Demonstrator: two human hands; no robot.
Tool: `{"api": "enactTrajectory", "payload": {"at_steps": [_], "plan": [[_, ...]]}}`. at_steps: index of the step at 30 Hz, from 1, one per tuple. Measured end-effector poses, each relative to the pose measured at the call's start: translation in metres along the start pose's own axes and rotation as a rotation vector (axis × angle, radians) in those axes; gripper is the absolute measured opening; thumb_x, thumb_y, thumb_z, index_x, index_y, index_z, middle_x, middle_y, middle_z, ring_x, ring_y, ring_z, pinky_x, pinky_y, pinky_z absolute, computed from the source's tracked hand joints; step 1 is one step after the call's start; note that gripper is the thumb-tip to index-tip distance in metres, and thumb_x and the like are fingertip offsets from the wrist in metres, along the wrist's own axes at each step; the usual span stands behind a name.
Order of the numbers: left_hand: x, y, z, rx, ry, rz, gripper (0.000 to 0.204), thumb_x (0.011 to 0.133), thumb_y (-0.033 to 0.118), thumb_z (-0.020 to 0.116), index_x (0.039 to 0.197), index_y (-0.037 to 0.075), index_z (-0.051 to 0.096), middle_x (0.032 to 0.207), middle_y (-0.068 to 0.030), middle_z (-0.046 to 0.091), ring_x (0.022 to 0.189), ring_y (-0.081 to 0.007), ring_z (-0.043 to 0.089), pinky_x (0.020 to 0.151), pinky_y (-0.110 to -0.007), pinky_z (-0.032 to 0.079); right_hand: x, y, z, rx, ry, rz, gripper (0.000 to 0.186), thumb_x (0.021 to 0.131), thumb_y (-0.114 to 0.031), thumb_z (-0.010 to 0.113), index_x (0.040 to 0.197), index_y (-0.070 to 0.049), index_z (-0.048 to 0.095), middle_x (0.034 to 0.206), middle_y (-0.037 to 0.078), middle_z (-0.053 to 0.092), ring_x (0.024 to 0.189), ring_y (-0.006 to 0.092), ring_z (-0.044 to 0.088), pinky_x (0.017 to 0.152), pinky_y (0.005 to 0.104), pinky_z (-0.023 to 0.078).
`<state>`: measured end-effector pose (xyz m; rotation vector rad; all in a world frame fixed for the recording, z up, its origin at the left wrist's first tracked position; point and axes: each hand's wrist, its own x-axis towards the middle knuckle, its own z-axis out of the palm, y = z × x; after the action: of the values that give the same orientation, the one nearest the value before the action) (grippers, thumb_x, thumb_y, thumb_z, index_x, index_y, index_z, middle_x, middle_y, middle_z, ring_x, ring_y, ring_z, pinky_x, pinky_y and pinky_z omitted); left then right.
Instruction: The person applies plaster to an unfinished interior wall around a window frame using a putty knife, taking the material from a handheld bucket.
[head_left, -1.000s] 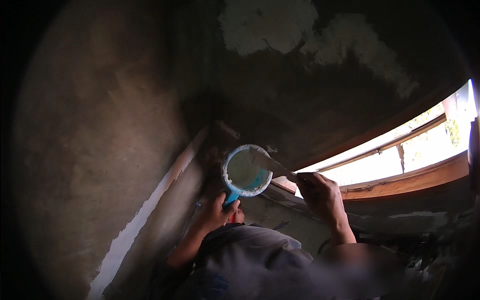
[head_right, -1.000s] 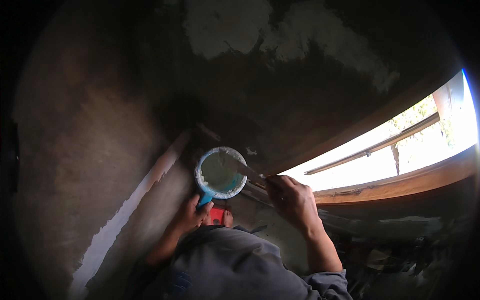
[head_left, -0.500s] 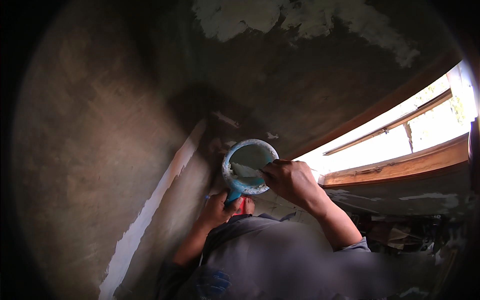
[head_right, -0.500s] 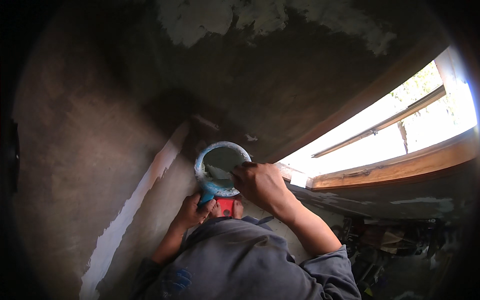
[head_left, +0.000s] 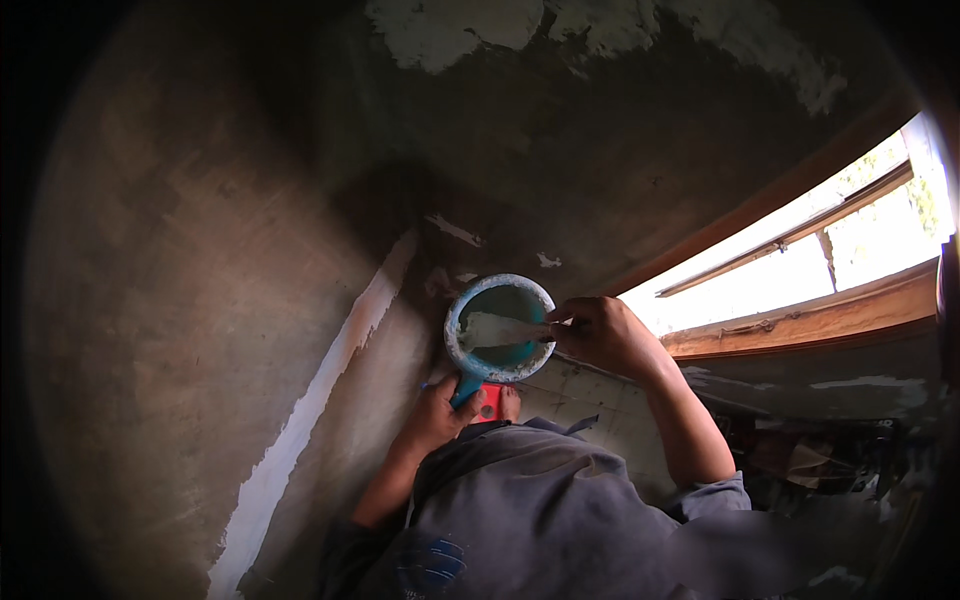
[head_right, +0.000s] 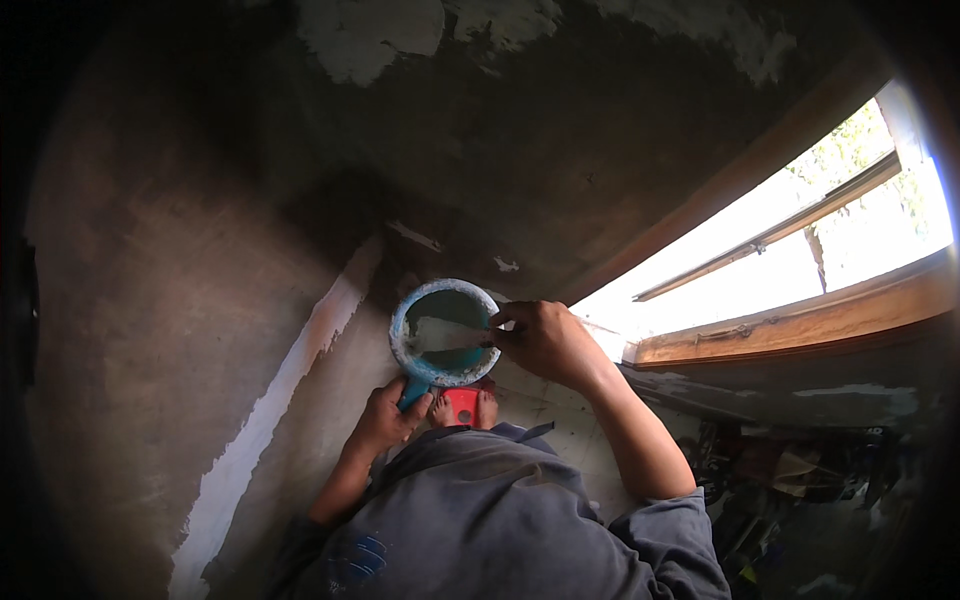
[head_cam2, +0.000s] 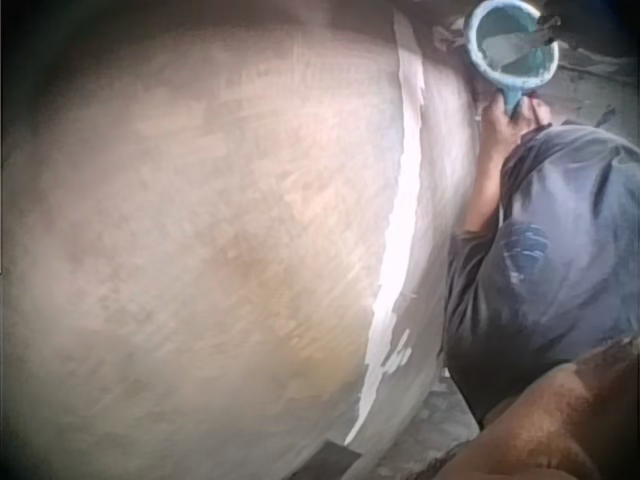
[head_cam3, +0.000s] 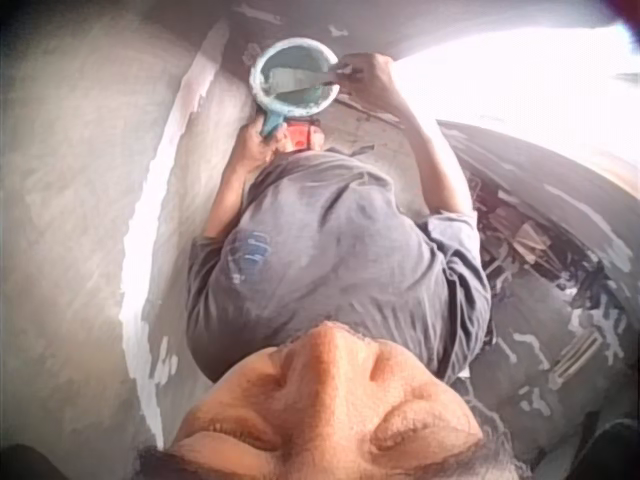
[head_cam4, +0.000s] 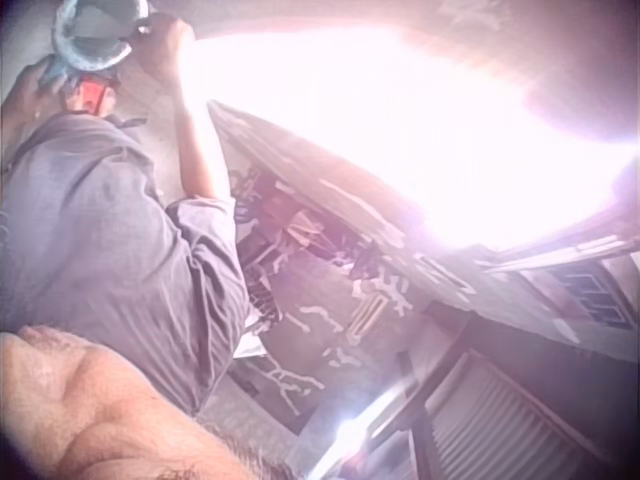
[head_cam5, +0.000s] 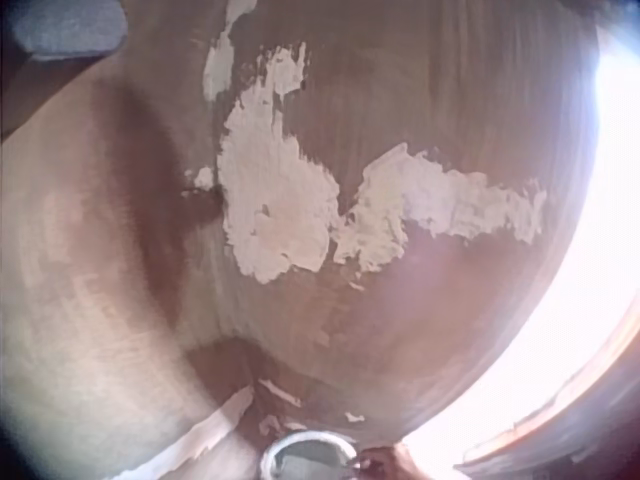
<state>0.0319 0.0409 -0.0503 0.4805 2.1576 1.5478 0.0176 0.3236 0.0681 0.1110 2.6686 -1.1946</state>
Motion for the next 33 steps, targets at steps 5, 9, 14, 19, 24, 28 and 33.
{"api": "enactTrajectory", "payload": {"at_steps": [5,9,14,19,24,28,33], "plan": [[0.004,-0.01,0.005,-0.008,0.054,0.098,0.028,0.096,0.029,0.07,0.091,0.004,0.059,0.057,-0.0048,0.059,0.049,-0.0149,0.062,0.049,-0.032,0.048,-0.003,-0.004,-0.009,-0.172,0.034,-0.093,0.013,0.086,-0.015,0.07,0.094,-0.006,0.075,0.082,0.015,0.075,0.079,0.0301,0.075,0.073,0.0386,0.058],[0.007,-0.013,0.004,0.093,0.034,0.112,0.035,0.097,0.036,0.07,0.094,0.003,0.058,0.068,-0.0143,0.067,0.062,-0.0293,0.071,0.06,-0.038,0.054,0.005,-0.011,-0.008,-0.241,0.054,-0.127,0.011,0.088,-0.014,0.068,0.092,-0.007,0.075,0.08,0.015,0.074,0.077,0.031,0.075,0.071,0.0387,0.058],[0.009,-0.032,0.022,0.096,0.152,0.164,0.028,0.097,0.03,0.07,0.092,0.005,0.058,0.063,-0.0071,0.062,0.052,-0.0182,0.063,0.05,-0.033,0.048,-0.01,-0.02,0.008,-0.172,0.051,-0.098,0.016,0.09,-0.014,0.063,0.096,-0.002,0.073,0.079,0.022,0.07,0.078,0.0389,0.071,0.073,0.0466,0.056],[0.011,-0.049,0.035,0.071,0.2,0.036,0.032,0.097,0.032,0.07,0.097,0.001,0.06,0.071,-0.0189,0.065,0.065,-0.0374,0.069,0.057,-0.042,0.053,-0.038,-0.02,0.034,0.03,0.062,-0.139,0.031,0.091,-0.013,0.06,0.115,0.006,0.065,0.098,0.03,0.069,0.092,0.0457,0.068,0.08,0.0502,0.054],[0.013,-0.038,0.04,0.074,0.261,0.068,0.029,0.098,0.028,0.069,0.101,0.0,0.061,0.074,-0.0198,0.067,0.07,-0.0394,0.071,0.059,-0.044,0.054,-0.053,-0.022,0.062,0.206,0.035,-0.108,0.036,0.1,-0.006,0.048,0.132,0.01,0.054,0.098,0.028,0.066,0.092,0.041,0.067,0.083,0.0444,0.052],[0.014,-0.038,0.042,0.051,0.265,0.041,0.03,0.098,0.028,0.068,0.105,0.0,0.061,0.079,-0.0205,0.069,0.075,-0.0396,0.072,0.063,-0.044,0.055,-0.059,-0.023,0.07,0.399,0.003,-0.018,0.037,0.105,-0.009,0.045,0.137,0.009,0.051,0.089,0.018,0.063,0.082,0.026,0.064,0.079,0.0364,0.052],[0.017,-0.042,0.049,0.08,0.298,0.063,0.03,0.098,0.027,0.068,0.107,-0.001,0.061,0.079,-0.0205,0.068,0.074,-0.0411,0.071,0.063,-0.044,0.055,-0.057,-0.012,0.075,0.641,0.026,0.083,0.038,0.109,-0.014,0.043,0.142,0.004,0.051,0.087,0.004,0.061,0.076,0.0097,0.055,0.068,0.0255,0.047]]}}
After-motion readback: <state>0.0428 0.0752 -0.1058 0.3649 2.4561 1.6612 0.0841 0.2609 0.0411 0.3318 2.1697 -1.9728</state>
